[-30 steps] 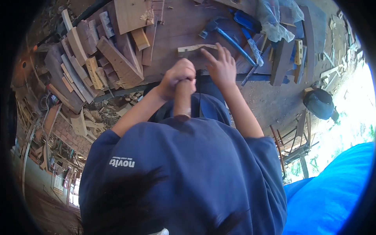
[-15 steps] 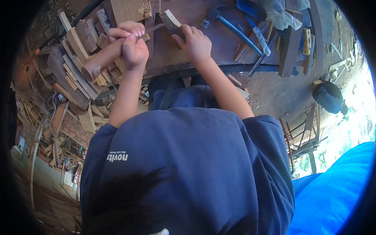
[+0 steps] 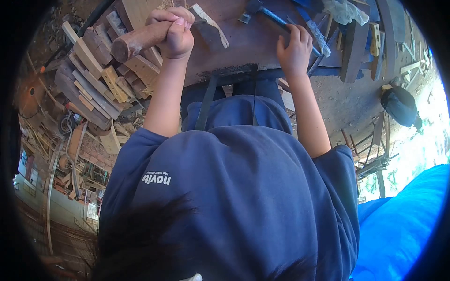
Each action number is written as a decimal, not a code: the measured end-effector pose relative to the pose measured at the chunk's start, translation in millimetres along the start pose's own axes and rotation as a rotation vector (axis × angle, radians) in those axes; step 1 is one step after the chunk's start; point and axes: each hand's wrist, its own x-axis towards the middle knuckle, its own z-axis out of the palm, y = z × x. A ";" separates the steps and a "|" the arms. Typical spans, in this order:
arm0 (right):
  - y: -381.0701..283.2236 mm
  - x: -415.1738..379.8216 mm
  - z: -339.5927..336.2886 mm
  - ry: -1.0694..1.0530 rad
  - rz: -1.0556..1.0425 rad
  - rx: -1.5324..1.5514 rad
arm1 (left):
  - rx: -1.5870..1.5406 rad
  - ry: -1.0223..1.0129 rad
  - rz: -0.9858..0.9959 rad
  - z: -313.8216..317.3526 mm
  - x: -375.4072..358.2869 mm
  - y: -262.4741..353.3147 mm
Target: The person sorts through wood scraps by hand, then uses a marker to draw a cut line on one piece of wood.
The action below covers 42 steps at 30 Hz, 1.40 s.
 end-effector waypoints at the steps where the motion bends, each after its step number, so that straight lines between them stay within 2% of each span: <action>1: 3.4 -0.7 0.6 -0.009 0.006 -0.053 | -0.002 -0.015 -0.003 -0.5 -0.3 -0.3; 7: 15.7 12.0 -1.3 -0.181 0.077 -0.179 | 0.023 -0.109 0.000 -1.7 -1.3 -2.1; 9: 19.4 21.3 -6.4 -0.399 0.089 -0.153 | 0.038 -0.153 0.005 4.7 0.0 3.0; 10: 18.4 22.6 -7.9 -0.396 0.087 -0.154 | 0.156 -0.200 0.039 9.8 -3.1 7.4; 12: 15.2 28.3 -10.6 -0.579 0.094 -0.076 | 0.276 -0.242 0.083 14.8 -2.6 13.2; 14: 21.6 30.7 -7.9 -0.601 0.028 -0.024 | 0.290 -0.251 0.088 13.4 -4.3 14.1; 16: 12.3 32.0 -20.6 -0.989 0.739 0.951 | 0.246 -0.210 0.076 11.6 -5.7 14.9; 17: -20.8 41.4 -47.8 -0.979 0.940 1.131 | 0.225 -0.213 0.090 9.0 -5.7 13.9; 18: -24.7 40.1 -53.6 -0.995 0.921 1.123 | 0.204 -0.217 0.107 6.2 -6.1 13.4; 20: -30.1 39.2 -59.5 -1.096 1.014 1.214 | 0.199 -0.204 0.109 2.5 -9.6 14.0; 22: -52.0 36.5 -74.1 -0.999 0.926 1.034 | 0.195 -0.190 0.124 0.0 -13.6 14.2; 24: -75.6 31.7 -98.3 -0.880 0.735 0.809 | 0.127 -0.159 0.098 -2.5 -17.7 14.2; 26: -81.3 15.8 -111.9 -0.761 0.469 0.760 | 0.085 -0.127 0.077 -4.6 -22.0 19.7; 28: -99.3 8.4 -143.1 -0.726 0.355 0.839 | 0.052 -0.063 -0.018 -3.1 -21.4 25.6; 29: -116.0 10.6 -160.4 -0.604 0.055 0.639 | 0.027 -0.100 -0.010 -5.2 -18.4 27.9; 30: -123.1 9.1 -173.7 -0.665 0.123 0.798 | 0.033 -0.074 0.018 -5.7 -17.9 26.5; 32: -131.5 12.2 -183.9 -0.561 -0.211 0.777 | 0.126 -0.080 0.011 -7.6 -16.9 23.7; 34: -144.9 14.2 -193.4 -0.500 -0.265 0.701 | 0.210 -0.082 0.007 -11.2 -12.4 36.4; 35: -127.3 9.9 -196.9 -0.506 -0.396 0.782 | 0.274 -0.095 0.009 -11.0 -13.1 35.1; 36: -61.9 -2.8 -189.0 -0.523 -0.428 0.776 | 0.337 -0.106 0.009 -10.4 -12.5 34.9; 37: 24.8 -8.1 -202.3 -0.586 -0.360 1.285 | 0.266 -0.105 -0.043 -8.4 -12.2 38.3; 38: 19.9 -33.6 -131.4 -0.642 -0.252 1.789 | 0.272 -0.076 -0.024 -6.6 -10.8 40.0; 39: 18.6 -4.9 -212.8 -0.675 -0.272 1.779 | 0.273 -0.096 0.036 -4.9 -10.1 39.6; 41: -159.2 22.2 -199.3 -0.420 -0.594 0.325 | 0.248 -0.128 0.087 -2.9 -9.2 37.2; 42: -163.0 27.0 -202.9 -0.433 -0.619 0.317 | 0.250 -0.101 0.099 -1.5 -8.8 36.3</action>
